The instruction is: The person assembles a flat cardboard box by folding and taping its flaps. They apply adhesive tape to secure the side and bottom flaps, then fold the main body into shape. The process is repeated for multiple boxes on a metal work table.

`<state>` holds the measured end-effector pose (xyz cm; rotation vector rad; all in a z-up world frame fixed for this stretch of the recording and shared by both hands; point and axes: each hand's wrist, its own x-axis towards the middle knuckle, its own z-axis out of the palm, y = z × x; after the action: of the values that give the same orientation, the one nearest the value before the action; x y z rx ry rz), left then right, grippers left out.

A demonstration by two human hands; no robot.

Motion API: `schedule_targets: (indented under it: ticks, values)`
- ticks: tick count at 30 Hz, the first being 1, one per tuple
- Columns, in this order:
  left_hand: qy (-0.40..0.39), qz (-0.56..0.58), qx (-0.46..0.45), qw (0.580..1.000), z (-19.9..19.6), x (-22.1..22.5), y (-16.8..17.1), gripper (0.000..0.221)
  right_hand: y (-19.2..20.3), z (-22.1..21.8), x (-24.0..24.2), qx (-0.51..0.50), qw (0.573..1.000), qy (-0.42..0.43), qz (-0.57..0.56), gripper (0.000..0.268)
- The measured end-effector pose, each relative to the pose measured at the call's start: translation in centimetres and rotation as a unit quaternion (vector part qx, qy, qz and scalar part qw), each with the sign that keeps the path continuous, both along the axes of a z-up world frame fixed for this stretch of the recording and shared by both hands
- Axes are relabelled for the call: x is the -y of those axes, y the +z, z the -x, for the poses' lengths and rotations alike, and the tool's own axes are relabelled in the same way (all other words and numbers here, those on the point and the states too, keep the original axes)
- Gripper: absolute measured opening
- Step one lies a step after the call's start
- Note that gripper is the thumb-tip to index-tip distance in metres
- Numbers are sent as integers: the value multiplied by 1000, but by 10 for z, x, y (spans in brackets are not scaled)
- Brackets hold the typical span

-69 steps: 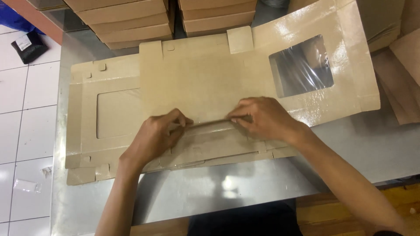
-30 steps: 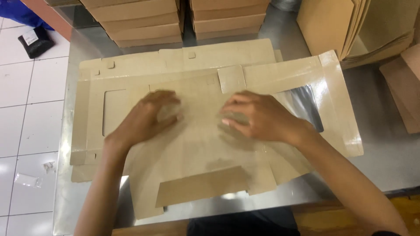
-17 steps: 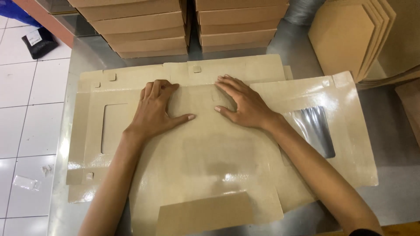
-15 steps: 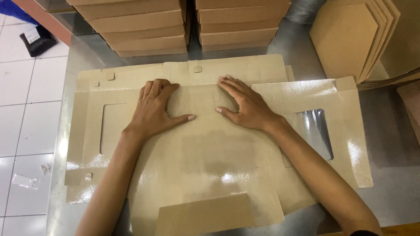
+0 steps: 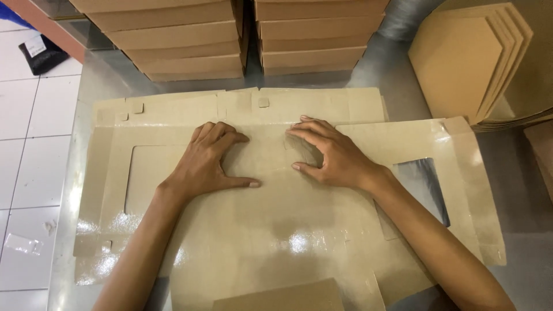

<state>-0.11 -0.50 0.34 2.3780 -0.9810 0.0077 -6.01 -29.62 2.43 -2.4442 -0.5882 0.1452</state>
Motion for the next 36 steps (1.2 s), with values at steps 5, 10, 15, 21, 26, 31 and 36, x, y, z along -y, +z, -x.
schedule_targets:
  ticks: [5,10,15,21,26,31,36]
  values:
    - [10,-17,-51,999,3,2,4,95,5,1,-2,-8,1000,10,15,64]
    - [26,-65,-88,994,8,6,19,93,11,1,-3,-28,999,17,37,69]
    - [39,-89,-105,990,11,10,25,90,9,-1,0,-36,999,8,40,75]
    - [39,-91,-124,987,9,8,20,94,10,2,-2,-40,999,-4,23,77]
    - [44,-93,-141,985,8,8,20,94,8,1,-1,-49,998,-11,27,79]
    - [53,-101,-157,981,10,10,21,96,8,2,-2,-40,999,-7,25,76]
    - [52,-96,-159,981,13,11,26,89,4,1,-3,-27,999,-7,31,67]
